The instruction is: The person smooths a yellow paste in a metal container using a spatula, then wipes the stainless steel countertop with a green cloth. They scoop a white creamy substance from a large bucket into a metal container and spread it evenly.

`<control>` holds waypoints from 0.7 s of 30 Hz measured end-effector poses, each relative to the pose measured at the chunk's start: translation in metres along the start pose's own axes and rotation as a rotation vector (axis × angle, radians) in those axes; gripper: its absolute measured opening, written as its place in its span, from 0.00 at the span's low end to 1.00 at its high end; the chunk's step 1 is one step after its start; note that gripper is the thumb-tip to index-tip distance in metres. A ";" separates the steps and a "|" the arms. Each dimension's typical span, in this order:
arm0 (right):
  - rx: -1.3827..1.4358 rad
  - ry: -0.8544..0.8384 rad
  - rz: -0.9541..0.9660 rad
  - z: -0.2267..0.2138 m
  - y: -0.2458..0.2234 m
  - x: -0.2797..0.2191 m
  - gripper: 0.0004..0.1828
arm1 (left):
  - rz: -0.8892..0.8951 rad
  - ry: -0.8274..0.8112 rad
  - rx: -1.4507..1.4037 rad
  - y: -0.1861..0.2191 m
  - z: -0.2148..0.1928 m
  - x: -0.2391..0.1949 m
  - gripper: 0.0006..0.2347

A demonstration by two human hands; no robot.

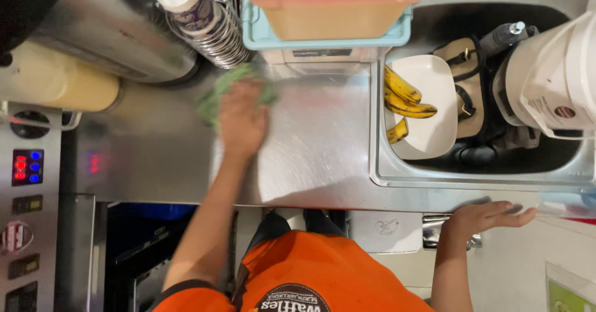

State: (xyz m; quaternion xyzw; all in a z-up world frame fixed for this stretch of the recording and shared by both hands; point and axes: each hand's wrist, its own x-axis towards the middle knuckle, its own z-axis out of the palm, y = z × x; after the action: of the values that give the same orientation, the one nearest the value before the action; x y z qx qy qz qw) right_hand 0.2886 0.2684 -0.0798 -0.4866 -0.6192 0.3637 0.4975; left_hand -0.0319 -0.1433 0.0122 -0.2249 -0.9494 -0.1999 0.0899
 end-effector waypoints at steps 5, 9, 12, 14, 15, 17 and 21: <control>-0.125 0.079 -0.087 0.006 0.024 0.013 0.29 | -0.389 0.050 0.191 -0.034 -0.025 -0.010 0.28; -0.056 0.036 -0.120 0.004 0.035 0.023 0.26 | -0.204 0.102 -0.291 0.091 0.037 -0.025 0.20; -0.069 -0.026 -0.071 -0.010 0.038 0.024 0.27 | 0.407 0.047 -0.008 0.147 0.054 -0.061 0.25; -0.008 -0.036 0.006 -0.009 0.036 0.027 0.27 | 0.379 0.033 -0.204 0.121 0.035 -0.061 0.25; 0.062 -0.037 0.058 -0.008 0.034 0.031 0.27 | 0.232 -0.038 -0.072 0.091 0.019 -0.054 0.23; 0.056 -0.063 0.043 -0.010 0.033 0.030 0.27 | 0.035 0.092 -0.026 0.002 -0.028 -0.044 0.20; -0.181 0.005 -0.232 0.001 0.031 0.031 0.25 | -0.417 0.085 0.142 -0.111 -0.104 -0.066 0.24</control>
State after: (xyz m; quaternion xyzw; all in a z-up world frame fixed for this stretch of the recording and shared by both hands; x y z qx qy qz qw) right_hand 0.2936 0.3060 -0.1007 -0.4555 -0.7004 0.2452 0.4918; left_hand -0.0163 -0.3036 0.0518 -0.0082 -0.9824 -0.1560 0.1021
